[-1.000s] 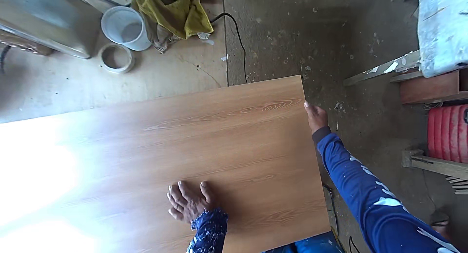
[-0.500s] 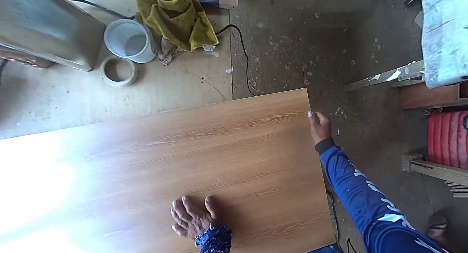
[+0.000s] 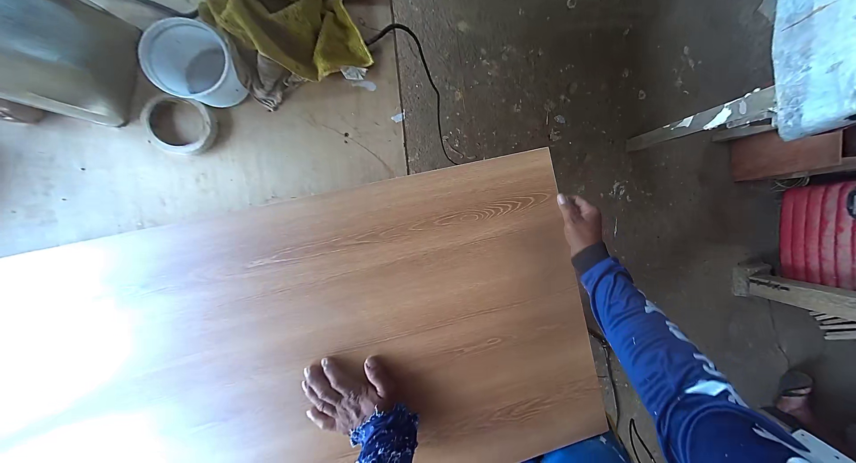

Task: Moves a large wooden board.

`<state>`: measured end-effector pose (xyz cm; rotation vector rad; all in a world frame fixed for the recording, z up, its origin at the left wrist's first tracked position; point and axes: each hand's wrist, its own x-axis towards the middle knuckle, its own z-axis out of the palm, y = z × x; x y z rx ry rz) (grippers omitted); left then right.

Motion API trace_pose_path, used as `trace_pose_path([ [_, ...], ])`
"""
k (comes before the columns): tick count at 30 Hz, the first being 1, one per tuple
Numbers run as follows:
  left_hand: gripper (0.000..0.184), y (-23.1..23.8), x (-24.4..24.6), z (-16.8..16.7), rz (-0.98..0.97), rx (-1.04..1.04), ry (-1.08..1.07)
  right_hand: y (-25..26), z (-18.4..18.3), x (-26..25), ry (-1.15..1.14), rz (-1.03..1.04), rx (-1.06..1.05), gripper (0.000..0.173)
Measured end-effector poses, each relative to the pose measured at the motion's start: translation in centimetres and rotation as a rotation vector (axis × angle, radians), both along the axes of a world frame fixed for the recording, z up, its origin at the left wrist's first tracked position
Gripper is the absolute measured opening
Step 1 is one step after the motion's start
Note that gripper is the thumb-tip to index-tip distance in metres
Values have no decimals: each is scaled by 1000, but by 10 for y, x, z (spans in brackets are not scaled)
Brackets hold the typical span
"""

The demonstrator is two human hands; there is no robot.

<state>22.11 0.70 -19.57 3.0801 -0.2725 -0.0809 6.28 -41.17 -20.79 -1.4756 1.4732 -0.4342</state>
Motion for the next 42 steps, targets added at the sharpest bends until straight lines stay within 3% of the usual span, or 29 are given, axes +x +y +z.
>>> trace_pose_path([
  [5, 85, -1, -1, -3, 4, 0, -13, -46, -10, 39, 86, 62, -122, 36],
  [12, 85, -1, -1, -7, -10, -14, -35, 16, -1, -16, 157, 258, -92, 45],
  [20, 88, 3, 0, -14, -1, -48, -144, -75, 14, 90, 471, 293, 22, 79],
  [23, 88, 9, 3, -12, -11, -22, -123, -75, 0, 90, 417, 370, -172, 61],
  [27, 86, 7, 4, -5, -41, -14, -44, -39, 7, 55, 359, 357, -107, 58],
  [34, 82, 5, -4, -2, 21, -19, 43, 95, 7, -87, 326, 250, 55, 79],
  [40, 84, 10, -2, -7, 29, -49, 43, 237, 14, -226, 264, 278, 77, 47],
  [42, 84, 8, -4, -4, 31, -73, 52, 241, 19, -232, 219, 229, 67, 41],
])
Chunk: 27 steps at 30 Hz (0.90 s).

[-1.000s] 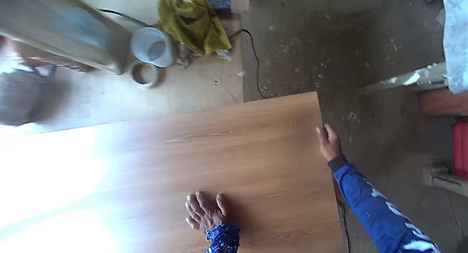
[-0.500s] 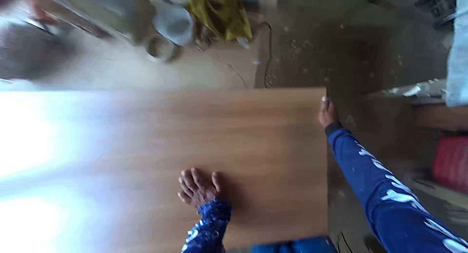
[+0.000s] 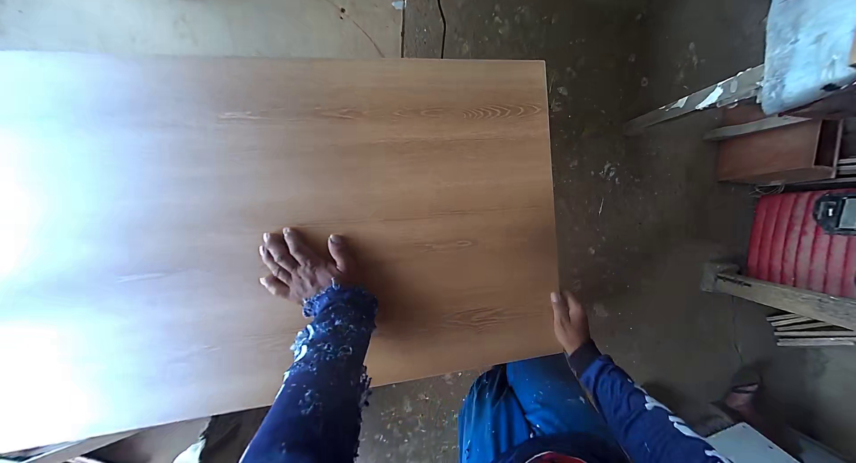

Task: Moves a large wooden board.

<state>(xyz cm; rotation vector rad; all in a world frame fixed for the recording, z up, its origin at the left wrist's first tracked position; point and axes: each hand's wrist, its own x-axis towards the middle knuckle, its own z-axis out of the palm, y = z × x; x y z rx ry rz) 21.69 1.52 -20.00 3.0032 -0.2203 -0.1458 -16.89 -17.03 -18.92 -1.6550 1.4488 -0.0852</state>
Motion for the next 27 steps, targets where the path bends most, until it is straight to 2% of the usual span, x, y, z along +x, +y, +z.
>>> trace_pose_path([
  [3, 84, 3, -4, 2, -8, -35, 7, -51, 4, 38, 5, -2, 51, 45],
  [5, 82, 3, -10, 0, -22, -74, 8, -81, -7, 58, -32, 4, 22, 60],
  [8, 78, -10, -39, 3, -123, -85, 33, -89, -20, 62, -142, -120, 97, 73],
  [10, 78, -28, -55, -2, -160, -81, 24, -84, -30, 58, -227, -214, 222, 67],
  [12, 80, -44, -60, -11, -111, -43, -12, -79, -39, 52, -301, -260, 297, 58],
  [15, 81, -49, -58, -22, -78, -7, -51, -96, -35, 74, -330, -296, 284, 51],
  [23, 85, -52, -60, -19, -95, 31, -126, -240, -39, 211, -349, -181, 167, 75],
  [27, 90, -57, -60, -11, -97, 29, -109, -316, -39, 275, -372, -53, 109, 66],
])
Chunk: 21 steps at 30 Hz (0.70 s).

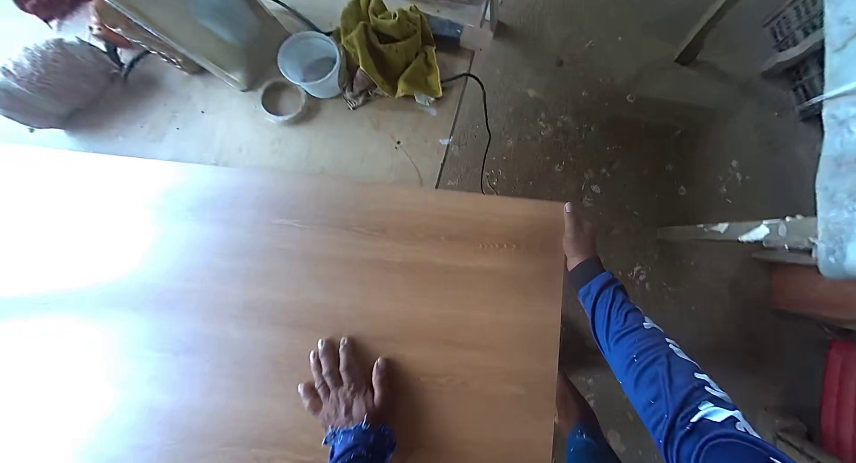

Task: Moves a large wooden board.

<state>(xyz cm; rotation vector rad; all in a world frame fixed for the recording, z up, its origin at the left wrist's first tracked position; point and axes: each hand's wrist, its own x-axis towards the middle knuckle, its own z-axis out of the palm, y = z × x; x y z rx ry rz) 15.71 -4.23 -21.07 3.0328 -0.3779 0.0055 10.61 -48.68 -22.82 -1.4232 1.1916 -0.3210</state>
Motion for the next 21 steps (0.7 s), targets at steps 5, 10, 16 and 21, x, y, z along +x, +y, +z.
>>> trace_pose_path([
  [5, 90, 6, 1, -3, -31, -20, -9, -118, -7, 127, 95, 251, -253, 43],
  [10, 86, 7, 3, -8, -36, -35, -55, -156, 18, 273, 161, 587, -745, 62],
  [16, 81, 9, 3, -10, -32, -42, -69, -131, 31, 407, 235, 738, -936, 61],
  [21, 81, 10, 2, -11, -5, -52, -60, -122, 22, 434, 350, 843, -917, 55],
])
